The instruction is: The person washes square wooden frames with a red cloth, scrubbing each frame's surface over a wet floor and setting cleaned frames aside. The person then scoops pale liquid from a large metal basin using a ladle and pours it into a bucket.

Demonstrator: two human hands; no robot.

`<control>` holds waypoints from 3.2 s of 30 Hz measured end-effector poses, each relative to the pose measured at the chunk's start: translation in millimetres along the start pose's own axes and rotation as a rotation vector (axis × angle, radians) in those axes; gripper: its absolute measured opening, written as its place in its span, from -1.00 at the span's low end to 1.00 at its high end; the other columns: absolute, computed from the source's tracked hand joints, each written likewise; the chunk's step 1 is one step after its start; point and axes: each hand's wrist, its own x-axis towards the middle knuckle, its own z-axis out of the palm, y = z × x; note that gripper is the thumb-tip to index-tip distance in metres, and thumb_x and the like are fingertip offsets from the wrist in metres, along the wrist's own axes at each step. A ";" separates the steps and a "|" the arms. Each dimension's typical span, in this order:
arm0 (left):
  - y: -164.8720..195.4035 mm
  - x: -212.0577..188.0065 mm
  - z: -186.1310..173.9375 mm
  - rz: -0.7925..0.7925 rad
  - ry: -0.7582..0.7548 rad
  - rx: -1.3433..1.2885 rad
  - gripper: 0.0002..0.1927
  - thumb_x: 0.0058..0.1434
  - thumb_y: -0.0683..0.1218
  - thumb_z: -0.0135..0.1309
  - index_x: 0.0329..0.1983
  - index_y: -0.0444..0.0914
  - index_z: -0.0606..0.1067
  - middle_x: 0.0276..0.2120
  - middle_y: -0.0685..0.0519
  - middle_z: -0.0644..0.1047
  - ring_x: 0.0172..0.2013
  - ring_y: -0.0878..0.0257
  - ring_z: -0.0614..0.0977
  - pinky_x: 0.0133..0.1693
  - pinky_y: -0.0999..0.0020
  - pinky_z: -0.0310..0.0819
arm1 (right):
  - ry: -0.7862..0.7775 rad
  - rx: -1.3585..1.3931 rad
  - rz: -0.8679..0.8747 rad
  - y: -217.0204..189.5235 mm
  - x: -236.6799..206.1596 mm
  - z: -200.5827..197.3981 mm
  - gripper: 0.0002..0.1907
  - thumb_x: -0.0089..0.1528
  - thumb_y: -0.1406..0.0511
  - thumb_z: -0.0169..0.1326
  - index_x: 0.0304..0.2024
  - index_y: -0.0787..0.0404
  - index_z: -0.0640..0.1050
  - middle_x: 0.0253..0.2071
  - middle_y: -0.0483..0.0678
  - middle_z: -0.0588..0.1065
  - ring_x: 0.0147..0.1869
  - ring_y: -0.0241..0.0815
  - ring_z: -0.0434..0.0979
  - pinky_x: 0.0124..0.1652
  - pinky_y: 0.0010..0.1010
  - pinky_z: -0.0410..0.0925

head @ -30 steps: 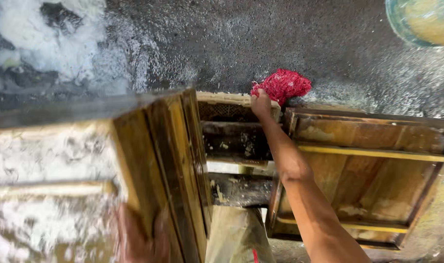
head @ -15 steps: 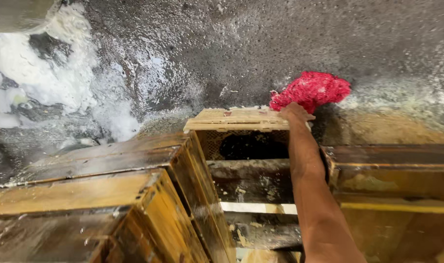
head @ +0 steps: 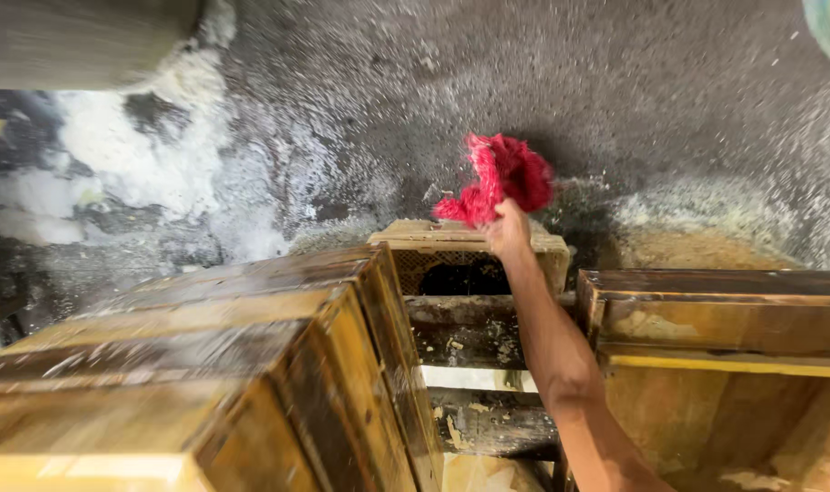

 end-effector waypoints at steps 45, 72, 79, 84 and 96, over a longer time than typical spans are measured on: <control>-432.5 -125.0 -280.3 0.359 0.492 -0.236 -0.36 0.26 0.12 0.22 0.27 -0.35 0.43 0.29 -0.26 0.39 0.35 -0.26 0.31 0.39 -0.14 0.07 | -0.852 -2.499 -1.344 203.5 -715.8 249.8 0.14 -0.03 -0.29 0.20 0.49 -0.05 0.18 0.54 0.34 -0.14 0.57 0.52 -0.22 0.29 0.45 -0.07; -433.7 -133.6 -281.7 0.158 0.475 -0.110 -0.21 0.18 0.24 0.23 0.33 -0.31 0.37 0.41 -0.21 0.26 0.43 -0.19 0.17 0.37 -0.33 -0.14 | -0.592 -1.778 -1.088 186.6 -701.4 291.1 0.24 0.20 -0.09 0.42 0.46 0.49 -0.06 0.45 0.56 -0.04 0.52 0.45 -0.07 0.37 0.25 -0.07; -436.8 -126.4 -280.7 0.099 0.484 -0.128 -0.19 0.18 0.25 0.22 0.33 -0.33 0.36 0.43 -0.21 0.22 0.45 -0.24 0.10 0.36 -0.37 -0.13 | -0.300 -2.274 -1.306 277.6 -591.9 321.2 -0.05 0.28 -0.13 0.12 0.60 0.02 0.13 0.48 0.50 -0.01 0.53 0.61 -0.12 0.33 0.41 -0.11; -443.5 -124.2 -269.7 0.098 0.503 -0.140 -0.19 0.24 0.23 0.18 0.39 -0.35 0.30 0.46 -0.20 0.20 0.47 -0.21 0.10 0.40 -0.30 -0.12 | -0.667 -1.829 -1.361 400.2 -585.1 384.9 -0.28 0.38 -0.04 -0.03 0.47 0.21 0.29 0.46 0.25 0.23 0.51 0.43 0.19 0.29 0.38 0.14; -451.3 -126.4 -266.3 0.042 0.410 -0.126 -0.26 0.37 0.15 -0.03 0.50 -0.33 0.18 0.50 -0.16 0.13 0.51 -0.10 0.03 0.41 -0.29 -0.27 | -1.482 -2.024 -1.573 343.1 -674.2 254.5 -0.42 0.07 0.13 0.25 0.13 0.18 0.58 0.28 0.15 0.39 0.46 0.18 0.27 0.41 0.22 0.06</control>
